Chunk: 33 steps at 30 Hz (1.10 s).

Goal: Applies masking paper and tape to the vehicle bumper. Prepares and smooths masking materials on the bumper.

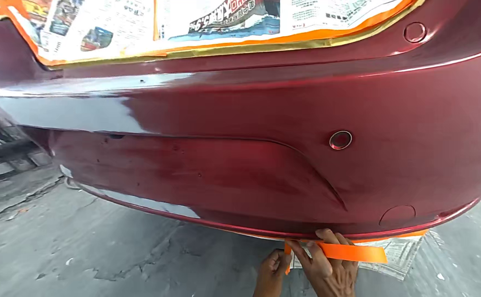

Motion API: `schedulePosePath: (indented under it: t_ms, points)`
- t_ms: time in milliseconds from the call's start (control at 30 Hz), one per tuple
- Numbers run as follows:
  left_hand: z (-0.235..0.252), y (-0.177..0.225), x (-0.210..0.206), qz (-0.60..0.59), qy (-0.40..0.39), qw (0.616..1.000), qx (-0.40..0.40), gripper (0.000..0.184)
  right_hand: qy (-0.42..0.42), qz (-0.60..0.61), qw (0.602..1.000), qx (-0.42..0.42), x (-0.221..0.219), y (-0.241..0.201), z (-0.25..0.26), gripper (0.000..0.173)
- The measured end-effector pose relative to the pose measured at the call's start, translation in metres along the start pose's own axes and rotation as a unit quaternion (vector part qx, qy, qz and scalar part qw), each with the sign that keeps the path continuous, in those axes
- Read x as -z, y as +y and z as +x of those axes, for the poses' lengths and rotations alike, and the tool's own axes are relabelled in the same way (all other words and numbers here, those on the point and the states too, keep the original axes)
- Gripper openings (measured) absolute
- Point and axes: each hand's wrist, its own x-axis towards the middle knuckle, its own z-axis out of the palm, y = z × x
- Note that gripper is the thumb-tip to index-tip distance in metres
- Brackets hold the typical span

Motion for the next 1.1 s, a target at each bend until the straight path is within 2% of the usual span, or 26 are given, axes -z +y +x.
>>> schedulePosePath:
  t_ms: [200,300,367,433,567,667,767,900,1033,1100]
  points:
    - [0.031,0.000,-0.020,-0.022,0.089,0.996,-0.007,0.019,0.003,-0.018,0.997,0.077,0.000,0.009,0.012,0.038]
    - [0.045,0.023,-0.039,-0.129,0.156,0.979,0.034,0.022,-0.023,-0.020,0.996,0.081,0.005,0.008,0.015,0.037]
    - [0.049,0.040,-0.049,-0.229,0.182,0.954,0.059,0.038,-0.034,-0.023,0.996,0.084,0.009,0.006,0.020,0.039]
    - [0.050,0.043,-0.055,-0.294,0.189,0.934,0.070,0.043,-0.050,-0.025,0.994,0.090,0.014,0.006,0.023,0.038]
    - [0.057,0.041,-0.056,-0.332,0.186,0.920,0.091,0.039,-0.074,0.006,0.993,0.088,0.023,0.009,0.025,0.035]
    - [0.062,0.051,-0.048,-0.354,0.157,0.904,0.181,0.033,-0.088,0.047,0.995,0.019,0.041,0.000,0.021,0.035]
    - [0.065,0.051,-0.038,-0.370,0.138,0.892,0.218,0.028,-0.135,0.102,0.985,-0.047,0.073,-0.005,-0.014,0.036]
    - [0.066,0.046,-0.021,-0.434,0.057,0.874,0.211,0.020,-0.309,0.155,0.933,-0.098,0.125,-0.009,-0.111,0.026]
    - [0.058,0.045,0.023,-0.371,-0.057,0.905,0.201,0.027,-0.484,0.160,0.852,-0.118,0.159,-0.021,-0.208,0.026]
    - [0.045,0.047,0.045,-0.268,-0.088,0.937,0.204,0.031,-0.541,0.153,0.819,-0.114,0.171,-0.030,-0.239,0.032]
